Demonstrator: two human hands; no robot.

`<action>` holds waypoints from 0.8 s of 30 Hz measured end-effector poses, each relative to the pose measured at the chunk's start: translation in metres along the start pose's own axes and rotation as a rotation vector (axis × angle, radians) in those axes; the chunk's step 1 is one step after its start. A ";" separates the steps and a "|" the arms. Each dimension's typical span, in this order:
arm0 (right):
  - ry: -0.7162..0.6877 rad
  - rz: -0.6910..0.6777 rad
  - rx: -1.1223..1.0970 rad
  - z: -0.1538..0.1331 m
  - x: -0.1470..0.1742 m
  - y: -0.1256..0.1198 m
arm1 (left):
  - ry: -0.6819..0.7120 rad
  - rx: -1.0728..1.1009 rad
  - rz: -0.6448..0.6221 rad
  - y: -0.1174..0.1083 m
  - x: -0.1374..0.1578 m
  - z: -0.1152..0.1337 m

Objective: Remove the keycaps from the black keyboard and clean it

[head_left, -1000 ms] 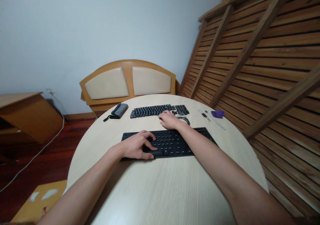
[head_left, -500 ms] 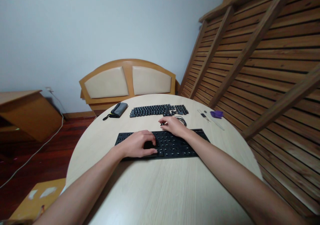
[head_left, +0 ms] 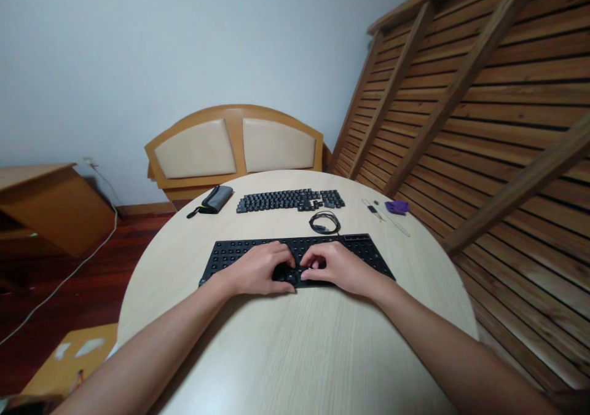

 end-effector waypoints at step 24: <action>-0.110 -0.059 0.053 -0.003 0.002 0.005 | 0.019 0.039 -0.016 -0.001 0.000 0.001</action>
Point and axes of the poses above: each hand's wrist, its own x-axis away from the middle knuckle, its own y-axis out of the palm, z = x × y, the point moved 2 cm from there along -x, towards the middle knuckle, and after that the axes turned 3 degrees about -z, right-handed, at the moved point
